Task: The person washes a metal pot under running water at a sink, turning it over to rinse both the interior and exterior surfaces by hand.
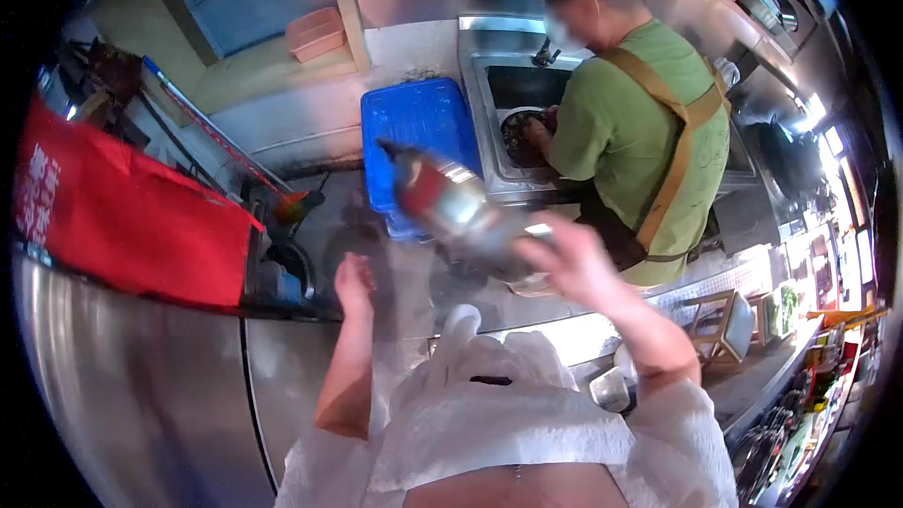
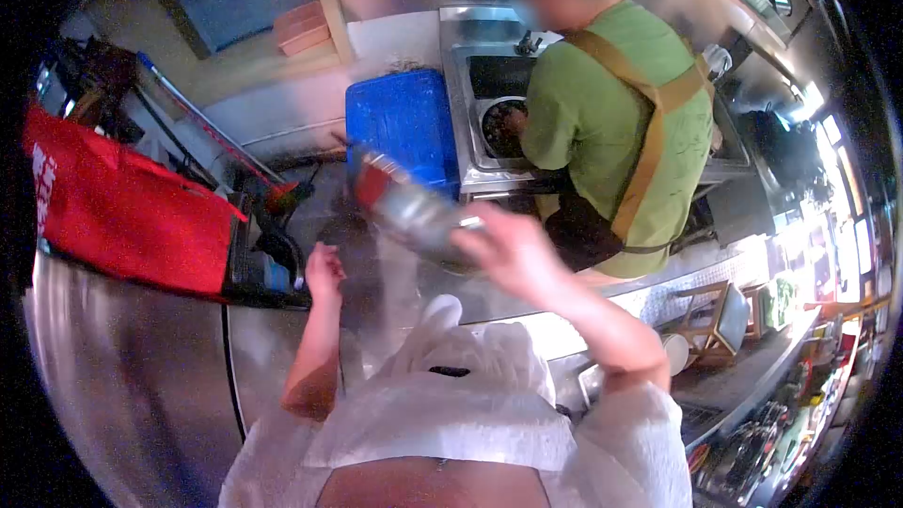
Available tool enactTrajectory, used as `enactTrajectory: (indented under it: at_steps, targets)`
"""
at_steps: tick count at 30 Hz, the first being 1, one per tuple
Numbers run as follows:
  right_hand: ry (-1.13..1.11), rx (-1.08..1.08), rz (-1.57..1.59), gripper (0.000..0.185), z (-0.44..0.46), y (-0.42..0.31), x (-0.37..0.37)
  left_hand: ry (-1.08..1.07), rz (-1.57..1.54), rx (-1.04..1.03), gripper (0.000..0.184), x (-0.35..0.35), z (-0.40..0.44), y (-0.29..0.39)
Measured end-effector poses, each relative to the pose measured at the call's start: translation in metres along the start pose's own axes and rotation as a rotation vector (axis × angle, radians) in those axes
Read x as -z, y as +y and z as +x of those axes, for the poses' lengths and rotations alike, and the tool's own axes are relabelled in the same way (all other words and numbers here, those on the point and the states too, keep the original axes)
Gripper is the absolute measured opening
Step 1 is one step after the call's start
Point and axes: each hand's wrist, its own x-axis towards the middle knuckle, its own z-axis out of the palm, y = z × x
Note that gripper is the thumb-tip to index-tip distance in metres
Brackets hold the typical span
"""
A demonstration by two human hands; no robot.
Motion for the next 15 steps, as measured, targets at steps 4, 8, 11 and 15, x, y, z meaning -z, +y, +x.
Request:
enactTrajectory:
  at_steps: [4,8,11,15]
  targets:
    - [0.041,0.317,-0.237,0.012,0.055,0.045,-0.11,-0.228,-0.116,0.23,0.053,0.005,0.014,0.086]
    - [-0.005,0.58,-0.567,0.01,0.087,0.088,-0.148,-0.425,-0.063,0.412,0.055,-0.021,0.041,0.094]
    - [0.054,0.628,-0.611,0.008,0.11,0.115,-0.151,-0.339,-0.043,0.484,0.051,-0.047,0.079,0.079]
    - [0.003,0.511,-0.563,0.017,0.139,0.164,-0.143,-0.243,-0.04,0.421,0.035,-0.097,0.124,0.067]
